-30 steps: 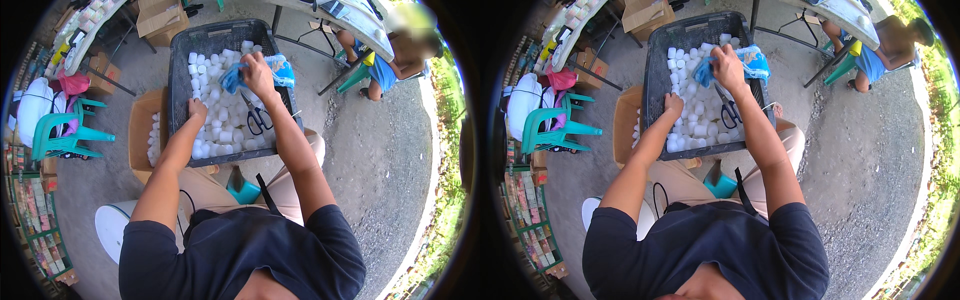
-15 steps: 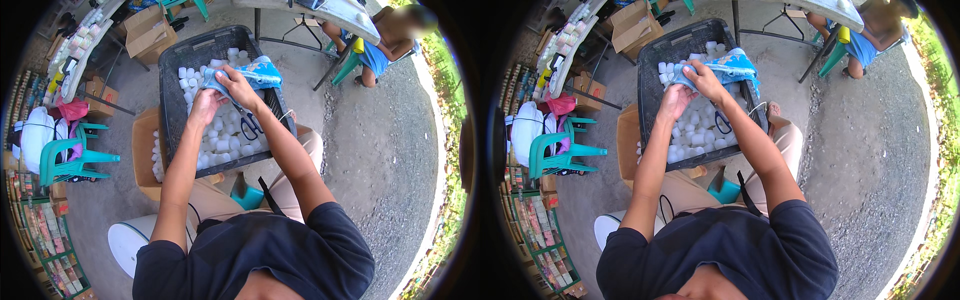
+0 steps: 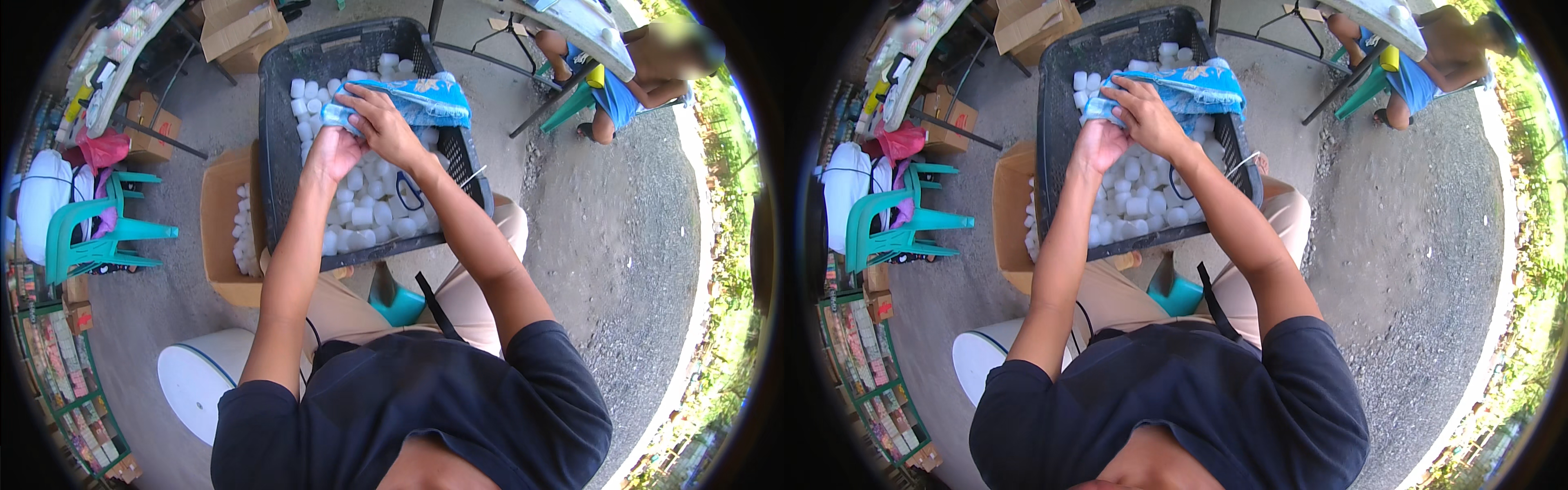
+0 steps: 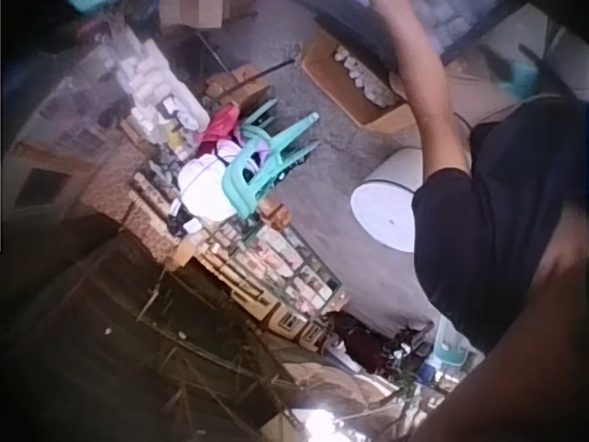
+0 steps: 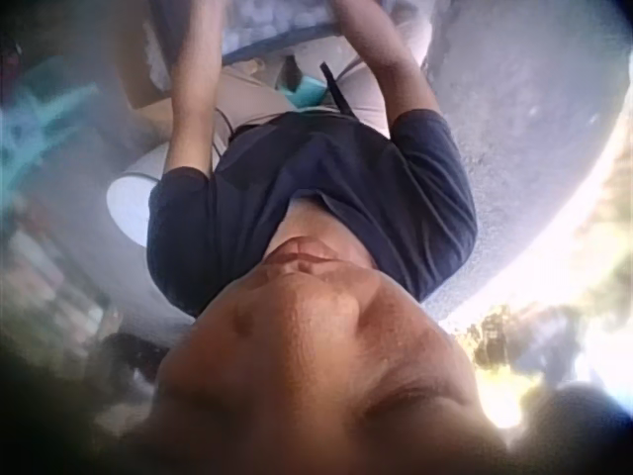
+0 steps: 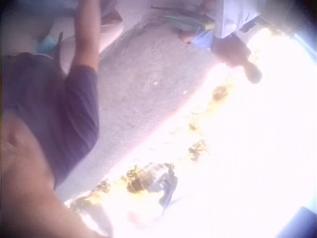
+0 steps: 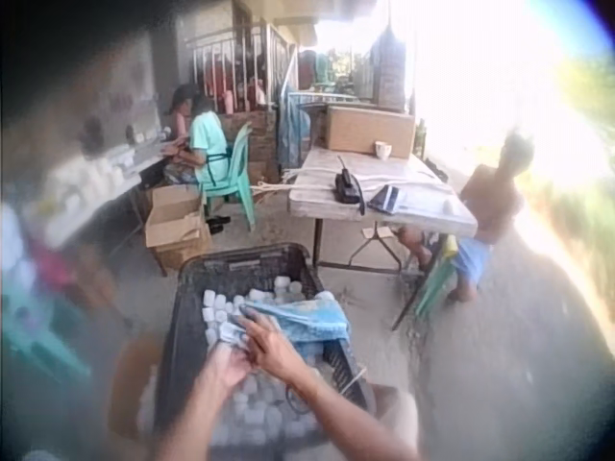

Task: The person repeatedly picks white cotton balls from a black crate, wraps each with a thin white string, and uses scissors to cut the string. The person then places the finished cotton balls into a cardboard box. The process is repeated continuously.

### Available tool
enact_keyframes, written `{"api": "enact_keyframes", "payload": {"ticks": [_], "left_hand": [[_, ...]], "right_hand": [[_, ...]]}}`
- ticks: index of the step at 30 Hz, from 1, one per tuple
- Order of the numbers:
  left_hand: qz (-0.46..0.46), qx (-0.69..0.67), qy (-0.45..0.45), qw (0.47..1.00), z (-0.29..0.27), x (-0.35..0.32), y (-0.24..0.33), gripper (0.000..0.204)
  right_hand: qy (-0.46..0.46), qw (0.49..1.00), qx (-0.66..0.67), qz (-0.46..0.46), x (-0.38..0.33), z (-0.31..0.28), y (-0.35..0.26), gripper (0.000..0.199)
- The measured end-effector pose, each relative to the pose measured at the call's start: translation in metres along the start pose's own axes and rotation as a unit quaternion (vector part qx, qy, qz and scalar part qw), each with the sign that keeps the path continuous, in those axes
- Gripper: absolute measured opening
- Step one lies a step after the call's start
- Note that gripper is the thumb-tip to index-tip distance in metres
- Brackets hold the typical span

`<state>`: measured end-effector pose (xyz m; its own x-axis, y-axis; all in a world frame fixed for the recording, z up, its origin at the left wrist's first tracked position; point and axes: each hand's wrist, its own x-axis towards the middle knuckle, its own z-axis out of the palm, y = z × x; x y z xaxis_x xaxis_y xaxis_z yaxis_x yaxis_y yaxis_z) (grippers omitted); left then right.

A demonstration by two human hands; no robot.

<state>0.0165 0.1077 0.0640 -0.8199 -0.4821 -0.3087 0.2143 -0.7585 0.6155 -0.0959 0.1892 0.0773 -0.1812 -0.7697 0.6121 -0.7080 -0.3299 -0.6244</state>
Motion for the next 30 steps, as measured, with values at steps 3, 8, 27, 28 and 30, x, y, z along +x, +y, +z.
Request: {"api": "enact_keyframes", "payload": {"ticks": [3, 8, 27, 28, 30], "left_hand": [[-0.016, 0.042, 0.011, 0.999, -0.001, -0.004, 0.005, 0.031], [-0.069, -0.024, 0.022, 0.997, 0.008, -0.017, -0.002, 0.024], [0.132, 0.216, -0.187, 0.949, -0.012, -0.156, 0.014, 0.046], [0.138, 0.207, -0.184, 0.951, -0.015, -0.163, 0.018, 0.045], [0.139, 0.189, -0.160, 0.959, -0.017, -0.173, 0.022, 0.045]], "right_hand": [[0.012, 0.999, -0.042, -0.025, 0.007, 0.002, -0.009, 0.031], [0.165, 0.983, -0.023, 0.083, 0.008, 0.007, -0.014, 0.008], [-0.265, 0.885, -0.380, 0.042, -0.034, -0.015, -0.052, 0.036], [-0.406, 0.861, -0.279, 0.123, -0.038, -0.006, -0.060, 0.035], [-0.525, 0.815, -0.172, 0.177, -0.065, 0.017, -0.066, 0.033]]}}
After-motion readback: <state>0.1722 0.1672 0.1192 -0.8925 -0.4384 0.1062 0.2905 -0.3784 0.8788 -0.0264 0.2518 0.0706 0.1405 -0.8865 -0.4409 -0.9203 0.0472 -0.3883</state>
